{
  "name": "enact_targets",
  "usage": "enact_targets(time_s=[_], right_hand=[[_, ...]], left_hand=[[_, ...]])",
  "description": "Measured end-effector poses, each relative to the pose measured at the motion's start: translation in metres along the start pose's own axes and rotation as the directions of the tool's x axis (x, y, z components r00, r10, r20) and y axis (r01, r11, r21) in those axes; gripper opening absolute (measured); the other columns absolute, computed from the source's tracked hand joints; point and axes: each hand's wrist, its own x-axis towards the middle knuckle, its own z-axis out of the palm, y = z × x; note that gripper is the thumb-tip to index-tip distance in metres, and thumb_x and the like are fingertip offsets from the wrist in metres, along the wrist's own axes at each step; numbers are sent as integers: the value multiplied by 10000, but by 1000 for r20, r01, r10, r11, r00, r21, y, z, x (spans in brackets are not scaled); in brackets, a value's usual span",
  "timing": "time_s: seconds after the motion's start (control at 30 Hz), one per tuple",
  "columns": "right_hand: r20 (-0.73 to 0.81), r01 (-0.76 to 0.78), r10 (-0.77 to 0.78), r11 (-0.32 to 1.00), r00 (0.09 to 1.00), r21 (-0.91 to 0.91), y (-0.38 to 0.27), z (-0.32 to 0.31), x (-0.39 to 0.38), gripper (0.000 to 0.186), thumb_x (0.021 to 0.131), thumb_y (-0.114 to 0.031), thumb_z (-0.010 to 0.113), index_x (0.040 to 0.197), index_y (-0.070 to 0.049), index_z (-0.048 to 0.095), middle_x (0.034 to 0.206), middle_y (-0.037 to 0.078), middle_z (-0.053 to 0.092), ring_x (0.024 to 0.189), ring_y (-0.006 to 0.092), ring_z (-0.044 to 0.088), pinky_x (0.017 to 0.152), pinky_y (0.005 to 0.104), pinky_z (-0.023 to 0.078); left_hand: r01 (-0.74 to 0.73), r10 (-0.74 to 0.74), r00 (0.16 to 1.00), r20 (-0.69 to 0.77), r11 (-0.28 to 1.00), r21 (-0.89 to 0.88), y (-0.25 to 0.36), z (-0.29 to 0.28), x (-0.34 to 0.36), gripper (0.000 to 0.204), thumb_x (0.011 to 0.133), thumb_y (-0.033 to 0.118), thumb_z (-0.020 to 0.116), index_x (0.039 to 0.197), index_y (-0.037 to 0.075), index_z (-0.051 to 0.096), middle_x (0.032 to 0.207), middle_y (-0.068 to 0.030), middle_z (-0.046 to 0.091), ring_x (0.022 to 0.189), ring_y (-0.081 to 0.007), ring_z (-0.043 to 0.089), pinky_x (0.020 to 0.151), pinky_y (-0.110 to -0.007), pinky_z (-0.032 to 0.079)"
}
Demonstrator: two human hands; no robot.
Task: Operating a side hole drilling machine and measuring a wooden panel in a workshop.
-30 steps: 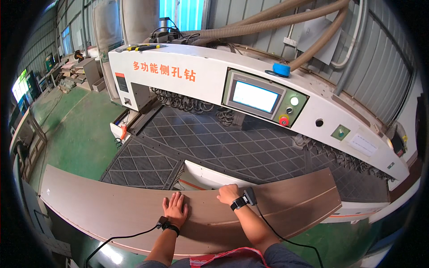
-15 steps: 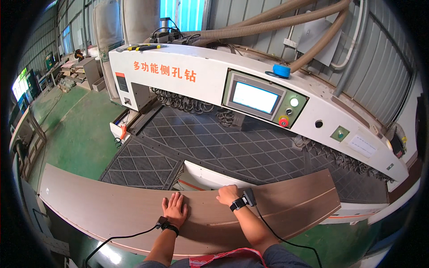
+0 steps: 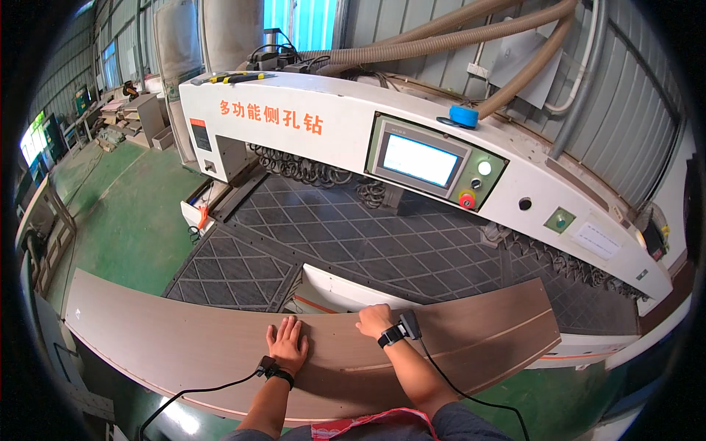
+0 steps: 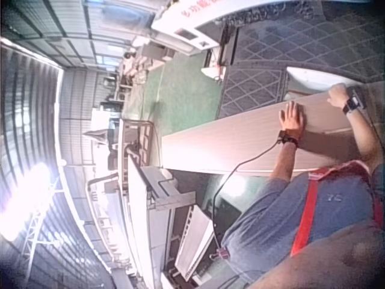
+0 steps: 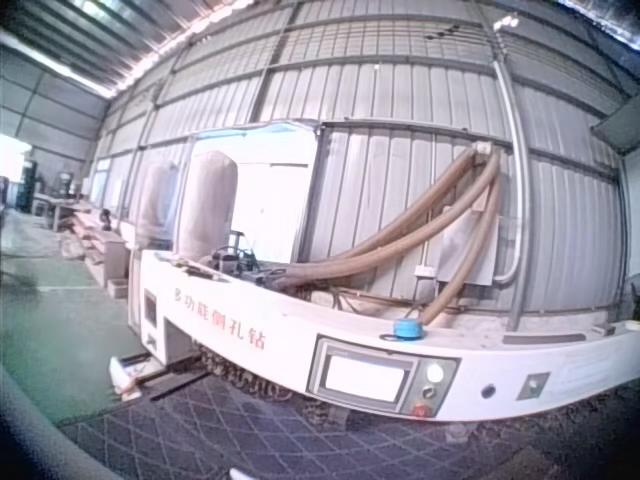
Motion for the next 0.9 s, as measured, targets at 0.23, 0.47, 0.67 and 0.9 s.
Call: enact_targets(time_s=[0.23, 0.47, 0.67, 0.9], right_hand=[[-10, 1, -1, 1000, 1000, 6, 1, 2, 1, 334, 833, -435, 706, 851, -108, 773, 857, 117, 747, 850, 306, 726, 723, 440, 541], [-10, 27, -26, 1000, 1000, 13, 2, -2, -1, 322, 833, -421, 702, 845, -106, 770, 853, 120, 746, 842, 306, 725, 716, 448, 542], [-29, 19, -19, 1000, 999, -1, 1, 1, 0, 318, 832, -422, 702, 841, -112, 769, 846, 115, 746, 834, 308, 724, 710, 445, 541], [-20, 11, -11, 1000, 1000, 0, 2, 6, 1, 336, 826, -438, 706, 846, -109, 769, 857, 116, 745, 850, 305, 723, 717, 447, 539]], left_hand=[[-2, 2, 1000, 4, 1000, -11, 1, -1, 1, 489, 936, 329, 566, 1378, 120, 552, 1511, -83, 481, 1423, -233, 408, 1188, -576, 171], [7, -7, 1000, 7, 1000, -21, 1, -3, 0, 484, 937, 324, 566, 1375, 117, 554, 1514, -84, 477, 1428, -236, 401, 1189, -576, 167], [17, -14, 998, 64, 999, -40, 2, -7, 1, 502, 955, 319, 562, 1405, 103, 515, 1541, -96, 441, 1458, -256, 355, 1200, -560, 141], [21, -18, 998, 63, 999, -41, 2, -8, 0, 497, 958, 322, 555, 1403, 104, 518, 1543, -94, 439, 1461, -248, 350, 1202, -558, 136]])
